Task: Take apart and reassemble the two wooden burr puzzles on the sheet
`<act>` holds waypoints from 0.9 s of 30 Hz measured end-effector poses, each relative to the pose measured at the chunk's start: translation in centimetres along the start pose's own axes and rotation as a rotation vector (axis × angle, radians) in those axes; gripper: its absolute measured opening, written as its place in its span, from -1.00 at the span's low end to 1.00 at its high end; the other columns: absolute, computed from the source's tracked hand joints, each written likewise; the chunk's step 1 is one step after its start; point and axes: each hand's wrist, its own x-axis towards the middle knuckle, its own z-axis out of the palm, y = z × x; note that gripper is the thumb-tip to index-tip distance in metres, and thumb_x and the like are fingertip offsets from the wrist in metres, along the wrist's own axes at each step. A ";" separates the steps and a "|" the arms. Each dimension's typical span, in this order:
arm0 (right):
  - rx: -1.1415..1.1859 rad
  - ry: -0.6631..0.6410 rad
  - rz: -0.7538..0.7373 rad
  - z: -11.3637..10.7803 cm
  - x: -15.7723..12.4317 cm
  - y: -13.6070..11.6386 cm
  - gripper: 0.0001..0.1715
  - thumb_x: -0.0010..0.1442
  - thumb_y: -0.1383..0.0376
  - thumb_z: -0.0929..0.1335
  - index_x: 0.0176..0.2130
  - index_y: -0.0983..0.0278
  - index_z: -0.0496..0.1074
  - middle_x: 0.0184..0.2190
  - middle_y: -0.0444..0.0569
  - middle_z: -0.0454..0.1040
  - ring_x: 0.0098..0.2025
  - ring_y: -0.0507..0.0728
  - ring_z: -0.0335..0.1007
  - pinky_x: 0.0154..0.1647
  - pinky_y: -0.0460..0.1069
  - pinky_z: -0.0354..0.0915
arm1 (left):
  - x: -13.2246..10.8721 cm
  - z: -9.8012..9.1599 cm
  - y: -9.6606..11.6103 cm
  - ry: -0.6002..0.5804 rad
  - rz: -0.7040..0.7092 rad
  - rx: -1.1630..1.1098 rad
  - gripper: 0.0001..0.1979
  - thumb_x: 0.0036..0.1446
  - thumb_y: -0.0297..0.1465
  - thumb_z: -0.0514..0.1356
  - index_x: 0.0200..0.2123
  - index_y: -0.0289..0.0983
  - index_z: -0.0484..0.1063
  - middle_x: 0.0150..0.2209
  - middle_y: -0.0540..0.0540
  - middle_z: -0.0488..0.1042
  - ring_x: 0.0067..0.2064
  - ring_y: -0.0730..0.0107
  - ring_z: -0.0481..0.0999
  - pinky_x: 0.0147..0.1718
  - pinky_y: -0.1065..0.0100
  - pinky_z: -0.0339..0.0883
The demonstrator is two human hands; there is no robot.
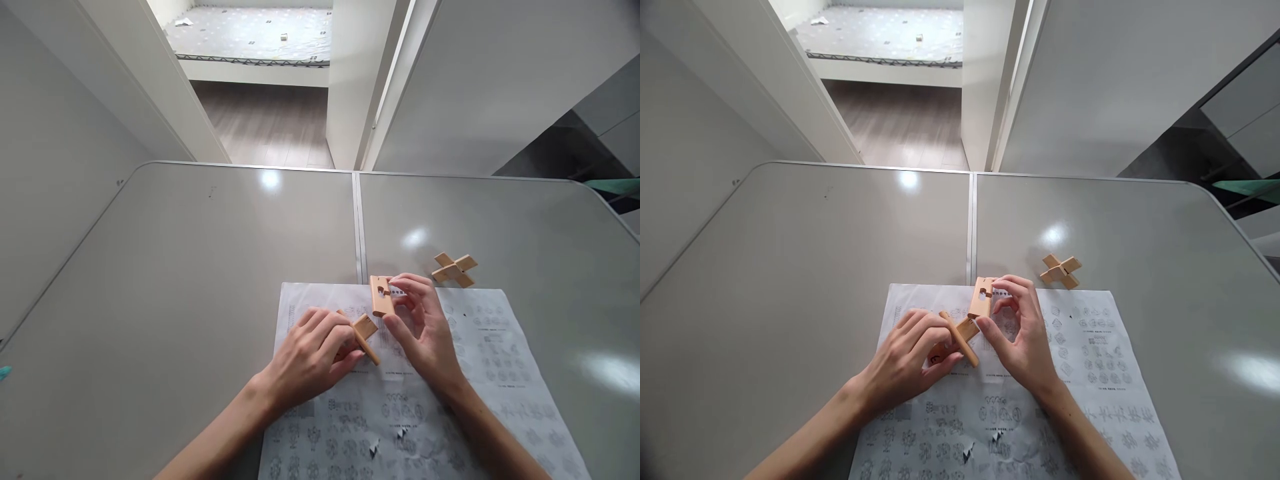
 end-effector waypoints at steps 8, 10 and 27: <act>-0.062 -0.013 0.007 0.0 -0.1 0.4 -0.57 0.37 0.08 0.49 0.16 0.08 0.43 0.23 0.09 0.30 0.14 0.30 0.44 0.05 0.20 0.50 | -0.2 -0.1 -0.3 -0.020 -0.062 0.155 -0.77 0.24 -0.33 0.36 -0.31 -0.18 0.33 -0.29 -0.06 0.56 -0.22 0.20 0.50 -0.13 0.14 0.40; -0.053 -0.009 0.021 0.0 -0.1 0.4 -0.56 0.37 0.07 0.49 0.17 0.07 0.43 0.23 0.08 0.30 0.14 0.29 0.44 0.05 0.18 0.50 | -0.3 0.0 -0.3 -0.029 -0.062 0.147 -0.79 0.26 -0.35 0.35 -0.30 -0.18 0.34 -0.30 -0.04 0.55 -0.23 0.21 0.50 -0.12 0.16 0.40; -0.071 0.001 -0.019 0.0 0.1 0.2 -0.58 0.38 0.06 0.48 0.15 0.09 0.43 0.19 0.07 0.33 0.04 0.22 0.49 -0.02 0.13 0.54 | 0.2 0.0 -0.2 -0.151 -0.026 0.189 -0.91 0.51 -0.39 0.13 -0.14 -0.24 0.34 -0.22 -0.10 0.55 -0.23 0.23 0.50 -0.18 0.22 0.42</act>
